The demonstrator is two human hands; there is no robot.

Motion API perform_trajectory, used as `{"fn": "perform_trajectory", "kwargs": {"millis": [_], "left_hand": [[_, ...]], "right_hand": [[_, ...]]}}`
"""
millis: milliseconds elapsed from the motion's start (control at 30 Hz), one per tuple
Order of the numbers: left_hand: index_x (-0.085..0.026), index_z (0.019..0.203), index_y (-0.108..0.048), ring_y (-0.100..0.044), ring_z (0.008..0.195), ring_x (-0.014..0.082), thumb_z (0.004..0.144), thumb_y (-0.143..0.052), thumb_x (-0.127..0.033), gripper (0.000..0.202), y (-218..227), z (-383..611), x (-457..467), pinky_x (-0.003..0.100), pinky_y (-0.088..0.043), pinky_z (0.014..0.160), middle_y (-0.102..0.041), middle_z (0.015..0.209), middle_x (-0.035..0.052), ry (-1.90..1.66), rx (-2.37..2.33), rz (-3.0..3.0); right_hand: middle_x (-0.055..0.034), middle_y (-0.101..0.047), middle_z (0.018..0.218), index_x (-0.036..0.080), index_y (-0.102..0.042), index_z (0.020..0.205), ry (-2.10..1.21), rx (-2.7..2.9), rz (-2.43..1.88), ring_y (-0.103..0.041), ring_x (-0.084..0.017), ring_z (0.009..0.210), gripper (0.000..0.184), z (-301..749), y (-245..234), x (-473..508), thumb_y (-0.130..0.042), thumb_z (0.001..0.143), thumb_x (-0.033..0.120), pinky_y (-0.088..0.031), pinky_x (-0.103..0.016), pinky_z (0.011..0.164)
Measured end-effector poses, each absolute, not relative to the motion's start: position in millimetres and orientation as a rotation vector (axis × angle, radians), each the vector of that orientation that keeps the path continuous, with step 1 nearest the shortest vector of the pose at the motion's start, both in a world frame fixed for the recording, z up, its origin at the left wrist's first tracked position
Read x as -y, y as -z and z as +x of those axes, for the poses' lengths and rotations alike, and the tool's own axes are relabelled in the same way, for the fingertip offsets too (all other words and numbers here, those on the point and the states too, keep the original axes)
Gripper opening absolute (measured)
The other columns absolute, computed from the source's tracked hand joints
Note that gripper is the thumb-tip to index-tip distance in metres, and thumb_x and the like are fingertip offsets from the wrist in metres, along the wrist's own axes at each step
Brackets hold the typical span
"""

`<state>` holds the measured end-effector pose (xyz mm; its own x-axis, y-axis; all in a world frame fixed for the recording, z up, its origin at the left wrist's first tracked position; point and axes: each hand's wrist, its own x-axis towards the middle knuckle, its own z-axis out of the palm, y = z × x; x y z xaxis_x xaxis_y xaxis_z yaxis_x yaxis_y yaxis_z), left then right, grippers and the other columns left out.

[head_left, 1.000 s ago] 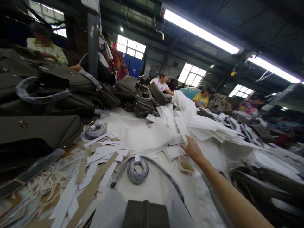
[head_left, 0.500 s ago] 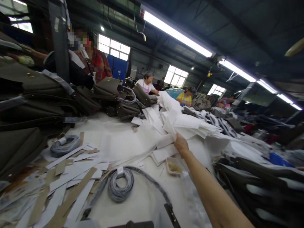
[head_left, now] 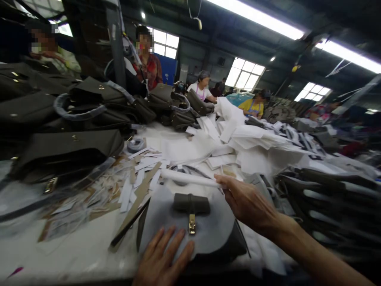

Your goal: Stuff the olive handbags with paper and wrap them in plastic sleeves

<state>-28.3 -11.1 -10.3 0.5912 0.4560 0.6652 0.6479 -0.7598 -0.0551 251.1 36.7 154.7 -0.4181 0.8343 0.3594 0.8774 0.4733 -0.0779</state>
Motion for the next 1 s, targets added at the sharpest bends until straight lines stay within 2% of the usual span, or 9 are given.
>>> {"fn": "perform_trajectory", "kwargs": {"millis": [67, 233, 367, 500, 667, 767, 833, 900, 1000], "left_hand": [[-0.032, 0.144, -0.047, -0.05, 0.132, 0.0241, 0.094, -0.036, -0.007, 0.057, 10, -29, 17, 0.045, -0.04, 0.111, -0.056, 0.142, 0.002, 0.896, 0.937, -2.602], [-0.031, 0.142, -0.05, -0.049, 0.13, 0.0247, 0.094, -0.035, -0.008, 0.056, 7, -23, 21, 0.046, -0.04, 0.109, -0.06, 0.136, 0.004, 1.057, 0.969, -2.59], [-0.033, 0.142, -0.05, -0.056, 0.118, 0.0242, 0.096, -0.039, -0.012, 0.052, 12, -21, 21, 0.045, -0.04, 0.105, -0.063, 0.129, 0.005, 1.062, 0.985, -2.583], [-0.033, 0.14, -0.052, -0.059, 0.106, 0.0221, 0.095, -0.042, -0.014, 0.049, 15, -21, 21, 0.043, -0.04, 0.103, -0.066, 0.115, 0.0052, 1.067, 1.001, -2.664], [-0.034, 0.141, -0.051, -0.054, 0.116, 0.0243, 0.096, -0.041, -0.013, 0.05, 14, -25, 21, 0.046, -0.034, 0.107, -0.063, 0.126, 0.0039, 1.105, 0.94, -2.63], [-0.034, 0.143, -0.048, -0.051, 0.122, 0.025, 0.095, -0.04, -0.012, 0.053, 12, -26, 21, 0.045, -0.034, 0.107, -0.059, 0.135, 0.0035, 1.02, 0.934, -2.633], [-0.034, 0.143, -0.048, -0.054, 0.118, 0.0234, 0.095, -0.038, -0.011, 0.054, 12, -26, 21, 0.044, -0.035, 0.106, -0.061, 0.131, 0.0033, 1.016, 0.955, -2.644], [-0.034, 0.14, -0.052, -0.057, 0.11, 0.0219, 0.096, -0.037, -0.011, 0.052, 12, -26, 22, 0.043, -0.037, 0.104, -0.065, 0.123, 0.0033, 1.059, 0.963, -2.634], [-0.027, 0.134, -0.058, -0.06, 0.103, 0.0209, 0.097, -0.034, -0.012, 0.047, 9, -30, 24, 0.041, -0.041, 0.101, -0.068, 0.115, 0.0048, 1.12, 0.894, -2.636]], "right_hand": [[-0.0098, -0.072, 0.102, 0.016, -0.058, 0.118, 0.133, 2.547, -1.436, -0.069, -0.019, 0.09, 0.036, 233, -150, -16, -0.037, 0.09, 0.006, -0.054, -0.031, 0.084], [-0.0116, -0.07, 0.111, 0.018, -0.055, 0.127, 0.238, 2.796, -1.496, -0.068, -0.022, 0.096, 0.045, 207, -136, 4, -0.045, 0.087, 0.002, -0.056, -0.033, 0.082], [-0.014, -0.07, 0.115, 0.016, -0.06, 0.118, 0.473, 2.814, -1.398, -0.068, -0.026, 0.098, 0.039, 206, -120, 24, -0.047, 0.084, 0.001, -0.057, -0.038, 0.083], [-0.0186, -0.066, 0.125, 0.009, -0.059, 0.119, 0.593, 2.743, -1.258, -0.064, -0.029, 0.113, 0.045, 209, -100, 45, -0.041, 0.08, -0.003, -0.057, -0.04, 0.09], [-0.0149, -0.068, 0.125, 0.013, -0.061, 0.123, 0.328, 2.702, -1.416, -0.065, -0.025, 0.113, 0.051, 202, -105, 36, -0.038, 0.08, -0.004, -0.056, -0.039, 0.095], [-0.0127, -0.064, 0.131, 0.017, -0.059, 0.13, 0.234, 2.703, -1.429, -0.06, -0.027, 0.121, 0.055, 200, -113, 24, -0.041, 0.081, -0.001, -0.048, -0.049, 0.105], [-0.0111, -0.063, 0.134, 0.019, -0.058, 0.132, 0.147, 2.726, -1.434, -0.057, -0.028, 0.125, 0.055, 201, -109, 22, -0.043, 0.083, 0.001, -0.044, -0.052, 0.108], [-0.0085, -0.061, 0.137, 0.022, -0.057, 0.134, 0.044, 2.725, -1.447, -0.056, -0.027, 0.127, 0.056, 203, -98, 24, -0.044, 0.083, 0.001, -0.044, -0.05, 0.109], [-0.0058, -0.057, 0.143, 0.024, -0.053, 0.139, -0.03, 2.689, -1.453, -0.052, -0.027, 0.131, 0.06, 208, -78, 30, -0.044, 0.084, 0.001, -0.042, -0.05, 0.11]]}}
